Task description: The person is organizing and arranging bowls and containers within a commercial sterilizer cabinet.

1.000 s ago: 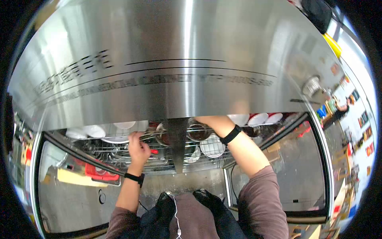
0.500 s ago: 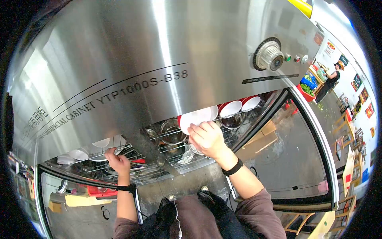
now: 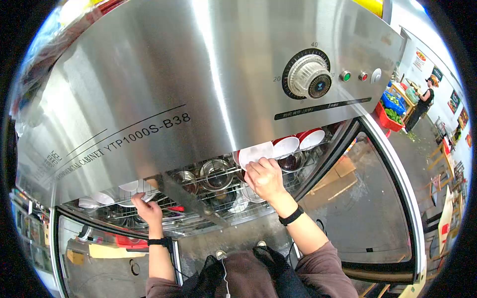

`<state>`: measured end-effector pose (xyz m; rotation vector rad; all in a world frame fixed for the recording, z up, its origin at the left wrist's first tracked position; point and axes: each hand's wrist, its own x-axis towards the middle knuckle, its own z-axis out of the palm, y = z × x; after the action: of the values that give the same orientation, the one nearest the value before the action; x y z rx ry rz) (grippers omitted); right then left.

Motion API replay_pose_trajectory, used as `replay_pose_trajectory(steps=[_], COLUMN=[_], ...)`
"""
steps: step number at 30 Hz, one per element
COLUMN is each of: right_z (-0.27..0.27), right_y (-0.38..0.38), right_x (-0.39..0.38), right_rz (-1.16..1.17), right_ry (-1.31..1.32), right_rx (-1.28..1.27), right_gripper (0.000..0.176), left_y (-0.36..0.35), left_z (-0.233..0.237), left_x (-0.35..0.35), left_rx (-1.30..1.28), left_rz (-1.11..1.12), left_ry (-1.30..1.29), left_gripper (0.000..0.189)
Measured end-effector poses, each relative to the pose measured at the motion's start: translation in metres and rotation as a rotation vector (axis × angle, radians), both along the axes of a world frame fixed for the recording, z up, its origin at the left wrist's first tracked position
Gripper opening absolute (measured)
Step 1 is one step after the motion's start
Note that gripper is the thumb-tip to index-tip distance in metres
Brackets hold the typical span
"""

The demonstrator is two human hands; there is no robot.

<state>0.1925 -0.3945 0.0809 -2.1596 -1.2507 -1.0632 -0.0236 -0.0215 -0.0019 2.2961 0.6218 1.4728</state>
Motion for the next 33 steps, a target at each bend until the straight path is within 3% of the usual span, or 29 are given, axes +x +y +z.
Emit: replay_pose_trajectory(steps=[11,14,17,20,23,29,33], right_z=[-0.007,-0.002,0.008,0.006,0.008,0.017,0.021], right_y=[0.02,0.022,0.019,0.017,0.018,0.029,0.034], right_x=[0.017,0.016,0.013,0.012,0.009,0.002,-0.009], right_rz=[-0.022,-0.062,-0.075,-0.061,-0.126,-0.179,-0.158], right_ry=[0.201,0.26,0.347,0.288,0.355,0.41,0.276], right_rx=[0.052,-0.003,-0.123,-0.104,-0.191,-0.241,-0.122], right_gripper=[0.011,0.021,0.031,0.038,0.057,0.062,0.049], left_y=[-0.004,-0.001,-0.001,0.002,0.003,0.009,0.012], left_z=[0.0,-0.003,0.003,-0.005,-0.003,-0.012,-0.009], left_x=[0.003,0.003,0.005,0.005,0.008,0.005,0.005], left_rx=[0.06,0.029,0.157,0.066,0.152,-0.017,0.11], left_rz=[0.052,0.073,0.052,0.065,0.05,0.032,0.007], left_ry=[0.011,0.029,0.005,0.013,-0.026,-0.013,-0.027], left_gripper=[0.043,0.043,0.043,0.044,0.044,0.041,0.042])
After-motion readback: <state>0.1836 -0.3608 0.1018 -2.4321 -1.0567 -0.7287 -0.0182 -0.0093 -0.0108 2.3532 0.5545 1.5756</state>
